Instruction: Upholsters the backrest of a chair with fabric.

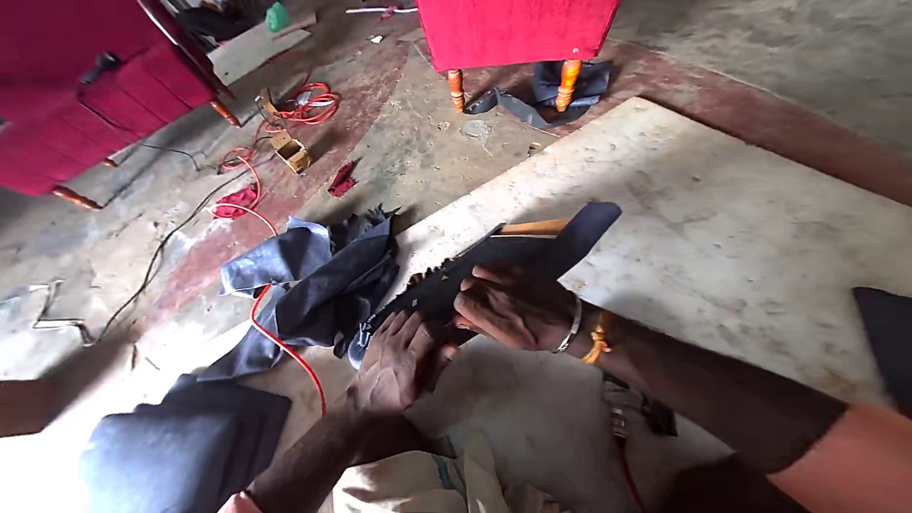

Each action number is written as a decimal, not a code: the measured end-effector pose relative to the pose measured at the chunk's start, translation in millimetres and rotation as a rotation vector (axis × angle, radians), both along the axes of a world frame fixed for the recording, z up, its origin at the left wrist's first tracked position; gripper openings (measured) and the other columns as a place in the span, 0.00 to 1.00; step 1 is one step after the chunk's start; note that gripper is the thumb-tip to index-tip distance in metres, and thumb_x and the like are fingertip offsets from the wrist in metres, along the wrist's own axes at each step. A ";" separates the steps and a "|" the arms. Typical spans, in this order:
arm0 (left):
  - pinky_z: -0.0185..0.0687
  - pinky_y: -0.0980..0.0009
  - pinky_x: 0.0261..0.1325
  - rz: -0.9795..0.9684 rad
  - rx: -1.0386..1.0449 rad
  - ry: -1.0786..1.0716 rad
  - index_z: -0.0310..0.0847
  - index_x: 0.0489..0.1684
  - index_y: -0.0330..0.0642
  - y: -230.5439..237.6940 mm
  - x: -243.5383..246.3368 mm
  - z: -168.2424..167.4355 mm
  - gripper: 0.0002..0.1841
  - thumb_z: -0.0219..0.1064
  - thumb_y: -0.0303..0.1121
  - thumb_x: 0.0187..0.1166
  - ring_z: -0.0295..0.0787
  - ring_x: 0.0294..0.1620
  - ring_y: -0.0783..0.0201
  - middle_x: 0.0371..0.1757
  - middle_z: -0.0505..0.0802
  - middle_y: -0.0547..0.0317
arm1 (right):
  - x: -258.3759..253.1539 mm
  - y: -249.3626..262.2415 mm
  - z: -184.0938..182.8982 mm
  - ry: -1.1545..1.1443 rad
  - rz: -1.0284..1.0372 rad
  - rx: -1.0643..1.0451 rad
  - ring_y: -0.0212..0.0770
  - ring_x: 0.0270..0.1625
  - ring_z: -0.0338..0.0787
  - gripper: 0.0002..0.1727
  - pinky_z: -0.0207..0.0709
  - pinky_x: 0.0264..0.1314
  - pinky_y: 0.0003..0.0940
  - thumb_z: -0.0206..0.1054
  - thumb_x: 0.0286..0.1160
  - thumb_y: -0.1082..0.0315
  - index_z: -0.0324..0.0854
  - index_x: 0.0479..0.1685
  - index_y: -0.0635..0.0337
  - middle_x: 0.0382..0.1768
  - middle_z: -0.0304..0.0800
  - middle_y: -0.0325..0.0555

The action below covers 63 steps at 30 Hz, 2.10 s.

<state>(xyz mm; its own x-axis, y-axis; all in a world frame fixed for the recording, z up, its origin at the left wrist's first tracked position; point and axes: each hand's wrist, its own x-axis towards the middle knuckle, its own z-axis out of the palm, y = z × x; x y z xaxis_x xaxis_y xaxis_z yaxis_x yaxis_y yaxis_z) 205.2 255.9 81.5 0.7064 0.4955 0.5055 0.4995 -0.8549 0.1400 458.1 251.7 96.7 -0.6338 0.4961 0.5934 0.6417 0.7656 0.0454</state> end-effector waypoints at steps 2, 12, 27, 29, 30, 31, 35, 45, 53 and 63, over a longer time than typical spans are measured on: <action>0.85 0.64 0.31 0.041 0.043 0.027 0.85 0.34 0.46 -0.9 1.2 8.1 0.30 0.63 0.67 0.78 0.88 0.28 0.62 0.26 0.88 0.59 | -3.1 -2.3 9.8 -0.025 0.049 0.009 0.45 0.36 0.86 0.16 0.80 0.38 0.40 0.56 0.89 0.54 0.81 0.36 0.52 0.29 0.83 0.41; 0.80 0.68 0.30 -0.365 -0.377 -0.103 0.83 0.20 0.43 13.8 9.2 6.7 0.24 0.61 0.48 0.88 0.84 0.25 0.67 0.21 0.86 0.59 | -9.8 -13.0 3.5 0.213 0.001 -0.241 0.33 0.16 0.74 0.32 0.64 0.17 0.32 0.53 0.88 0.40 0.75 0.14 0.50 0.10 0.67 0.32; 0.86 0.39 0.46 0.093 -0.618 0.407 0.90 0.40 0.46 -45.9 81.7 -136.9 0.30 0.45 0.57 0.90 0.95 0.46 0.47 0.41 0.96 0.50 | 53.8 -100.0 -161.9 0.748 -1.060 -0.405 0.56 0.47 0.91 0.25 0.85 0.56 0.58 0.64 0.85 0.49 0.86 0.43 0.68 0.41 0.90 0.59; 0.85 0.40 0.57 0.115 -0.639 0.516 0.90 0.48 0.48 -41.0 74.6 -173.7 0.30 0.43 0.58 0.90 0.93 0.56 0.48 0.51 0.96 0.51 | 69.2 -140.8 -204.5 0.806 -1.410 -0.589 0.64 0.67 0.86 0.29 0.75 0.74 0.62 0.66 0.82 0.49 0.82 0.64 0.69 0.62 0.87 0.67; 0.83 0.40 0.62 0.123 -0.668 0.585 0.89 0.52 0.48 -39.5 70.8 -187.0 0.31 0.42 0.59 0.90 0.91 0.61 0.48 0.56 0.94 0.51 | 67.8 -159.8 -226.8 0.794 -1.519 -0.729 0.67 0.75 0.80 0.35 0.69 0.80 0.64 0.69 0.78 0.46 0.78 0.72 0.68 0.70 0.81 0.68; 0.82 0.39 0.65 0.131 -0.695 0.654 0.88 0.57 0.50 -39.5 67.8 -197.4 0.31 0.41 0.59 0.91 0.90 0.65 0.48 0.60 0.93 0.52 | 61.8 -175.1 -245.9 0.744 -1.572 -0.863 0.68 0.81 0.73 0.41 0.64 0.84 0.64 0.73 0.73 0.44 0.73 0.78 0.66 0.76 0.75 0.69; 0.85 0.46 0.63 0.152 -0.525 0.565 0.90 0.53 0.48 -54.4 64.5 -223.9 0.28 0.45 0.56 0.91 0.92 0.62 0.51 0.55 0.95 0.54 | 49.3 -166.5 -256.2 0.544 -1.637 -0.991 0.70 0.84 0.68 0.49 0.60 0.85 0.66 0.77 0.68 0.51 0.60 0.90 0.61 0.81 0.69 0.70; 0.66 0.45 0.79 0.210 -0.513 0.647 0.84 0.68 0.52 -70.4 158.6 -214.6 0.24 0.51 0.54 0.90 0.75 0.78 0.49 0.77 0.82 0.55 | 125.7 -140.3 -222.8 1.187 -1.499 -1.143 0.65 0.66 0.86 0.58 0.79 0.66 0.64 0.85 0.57 0.62 0.49 0.90 0.62 0.67 0.83 0.69; 0.81 0.46 0.69 0.240 -0.711 0.477 0.89 0.58 0.52 -56.4 151.3 -192.5 0.18 0.53 0.46 0.91 0.79 0.77 0.48 0.71 0.88 0.58 | 93.0 -166.9 -173.0 1.514 -1.263 -0.937 0.45 0.27 0.88 0.22 0.87 0.33 0.43 0.75 0.75 0.70 0.77 0.64 0.68 0.34 0.89 0.54; 0.64 0.51 0.84 0.392 -0.735 0.248 0.92 0.51 0.51 0.9 167.1 -224.9 0.19 0.57 0.50 0.88 0.73 0.81 0.56 0.79 0.81 0.66 | 57.4 -122.1 -185.5 0.614 -1.264 -1.113 0.49 0.51 0.95 0.23 0.83 0.62 0.52 0.71 0.76 0.50 0.88 0.56 0.61 0.45 0.96 0.52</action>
